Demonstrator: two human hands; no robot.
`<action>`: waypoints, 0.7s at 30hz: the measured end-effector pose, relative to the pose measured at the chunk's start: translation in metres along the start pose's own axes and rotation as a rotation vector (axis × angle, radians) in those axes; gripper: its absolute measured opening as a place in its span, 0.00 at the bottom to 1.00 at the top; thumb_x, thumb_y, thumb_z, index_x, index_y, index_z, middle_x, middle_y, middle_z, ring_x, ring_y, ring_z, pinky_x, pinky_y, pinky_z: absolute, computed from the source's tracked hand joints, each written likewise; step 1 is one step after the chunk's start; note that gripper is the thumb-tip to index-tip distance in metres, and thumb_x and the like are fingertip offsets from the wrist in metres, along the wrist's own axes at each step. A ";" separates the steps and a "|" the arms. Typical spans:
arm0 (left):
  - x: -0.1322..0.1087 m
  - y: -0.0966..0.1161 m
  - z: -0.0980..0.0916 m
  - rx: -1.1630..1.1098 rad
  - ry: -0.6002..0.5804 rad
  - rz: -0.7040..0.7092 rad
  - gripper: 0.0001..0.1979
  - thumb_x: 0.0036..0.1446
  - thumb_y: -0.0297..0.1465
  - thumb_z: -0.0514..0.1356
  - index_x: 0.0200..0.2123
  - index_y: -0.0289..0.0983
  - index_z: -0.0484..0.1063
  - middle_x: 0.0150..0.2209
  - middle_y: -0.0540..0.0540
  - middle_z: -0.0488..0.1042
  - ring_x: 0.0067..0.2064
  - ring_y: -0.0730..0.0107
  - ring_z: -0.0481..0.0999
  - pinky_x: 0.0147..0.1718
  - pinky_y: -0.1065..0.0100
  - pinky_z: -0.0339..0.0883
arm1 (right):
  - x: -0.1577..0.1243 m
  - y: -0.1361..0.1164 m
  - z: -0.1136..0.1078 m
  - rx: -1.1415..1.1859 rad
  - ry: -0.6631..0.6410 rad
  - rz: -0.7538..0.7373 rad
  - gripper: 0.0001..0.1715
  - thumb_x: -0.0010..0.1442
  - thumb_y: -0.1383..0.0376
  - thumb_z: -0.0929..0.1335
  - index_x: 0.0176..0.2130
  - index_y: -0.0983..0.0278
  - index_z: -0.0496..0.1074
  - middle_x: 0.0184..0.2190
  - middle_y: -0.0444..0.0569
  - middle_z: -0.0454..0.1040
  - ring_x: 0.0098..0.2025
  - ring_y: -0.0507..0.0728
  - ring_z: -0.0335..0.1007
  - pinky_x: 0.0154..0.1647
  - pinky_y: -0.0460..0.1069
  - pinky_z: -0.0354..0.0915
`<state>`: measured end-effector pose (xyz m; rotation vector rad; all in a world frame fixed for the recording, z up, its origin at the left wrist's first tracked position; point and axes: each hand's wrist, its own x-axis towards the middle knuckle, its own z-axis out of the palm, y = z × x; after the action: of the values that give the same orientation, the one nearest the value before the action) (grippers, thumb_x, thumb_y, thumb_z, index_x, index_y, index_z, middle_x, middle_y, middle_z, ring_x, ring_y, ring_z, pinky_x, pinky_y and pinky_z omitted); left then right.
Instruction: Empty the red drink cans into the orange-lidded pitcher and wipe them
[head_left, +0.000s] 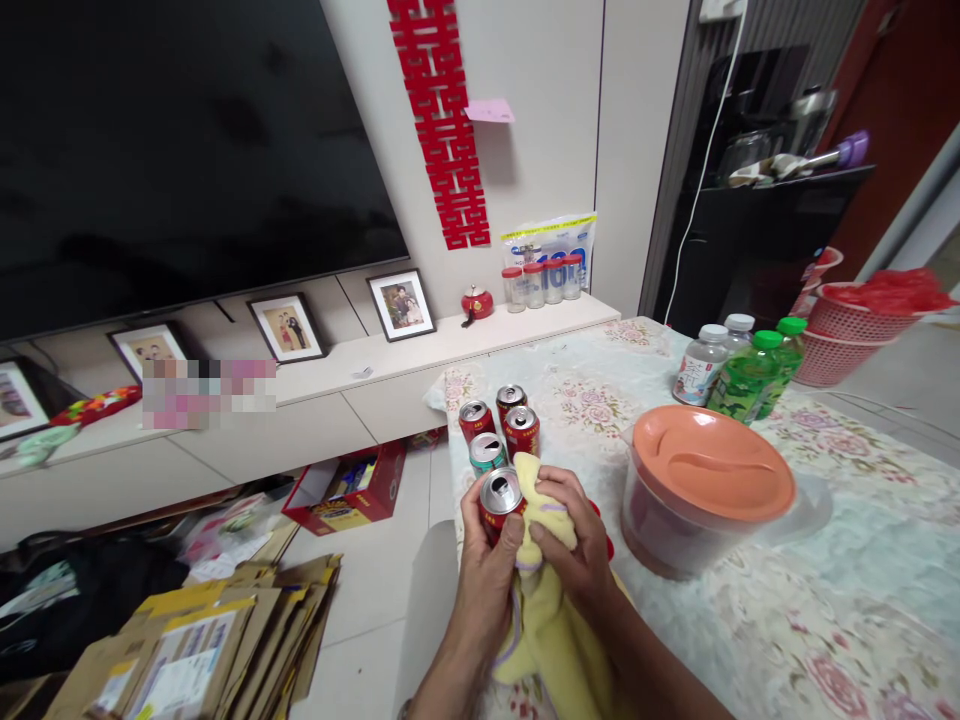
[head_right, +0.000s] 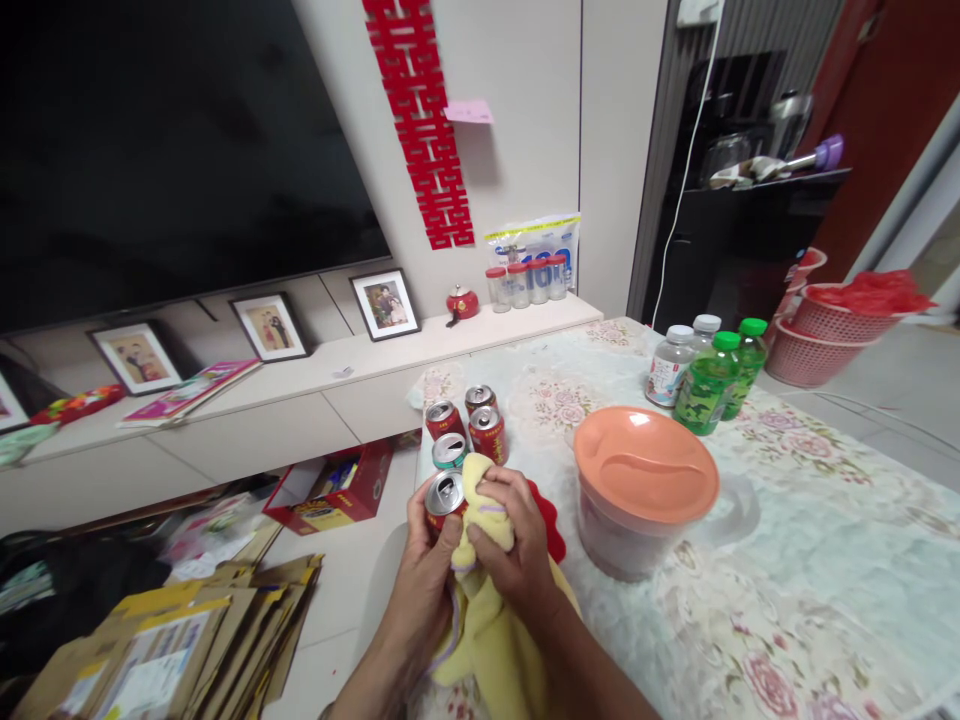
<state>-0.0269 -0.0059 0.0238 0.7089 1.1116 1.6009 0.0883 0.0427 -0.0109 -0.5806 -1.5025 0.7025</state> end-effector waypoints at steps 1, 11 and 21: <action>0.000 0.000 0.001 0.003 0.013 0.005 0.37 0.55 0.49 0.72 0.63 0.48 0.62 0.63 0.43 0.74 0.63 0.57 0.75 0.63 0.58 0.67 | -0.001 -0.001 0.000 -0.012 -0.013 -0.020 0.22 0.63 0.66 0.70 0.56 0.54 0.72 0.57 0.52 0.71 0.58 0.61 0.72 0.59 0.55 0.68; -0.009 -0.012 0.001 0.137 0.062 0.029 0.39 0.55 0.53 0.70 0.65 0.49 0.62 0.62 0.43 0.75 0.62 0.55 0.76 0.61 0.58 0.68 | -0.009 0.004 0.005 0.081 0.069 0.189 0.21 0.67 0.63 0.68 0.58 0.55 0.71 0.56 0.50 0.73 0.58 0.61 0.71 0.62 0.55 0.65; -0.009 -0.012 -0.009 0.269 0.066 0.174 0.38 0.57 0.53 0.67 0.64 0.43 0.62 0.62 0.38 0.72 0.61 0.51 0.75 0.62 0.54 0.67 | 0.006 -0.005 0.006 0.349 0.107 0.688 0.18 0.63 0.50 0.70 0.46 0.57 0.76 0.41 0.46 0.82 0.42 0.60 0.77 0.43 0.52 0.71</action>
<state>-0.0271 -0.0167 0.0104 0.9570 1.3615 1.6459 0.0827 0.0430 -0.0034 -0.8553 -1.0297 1.4054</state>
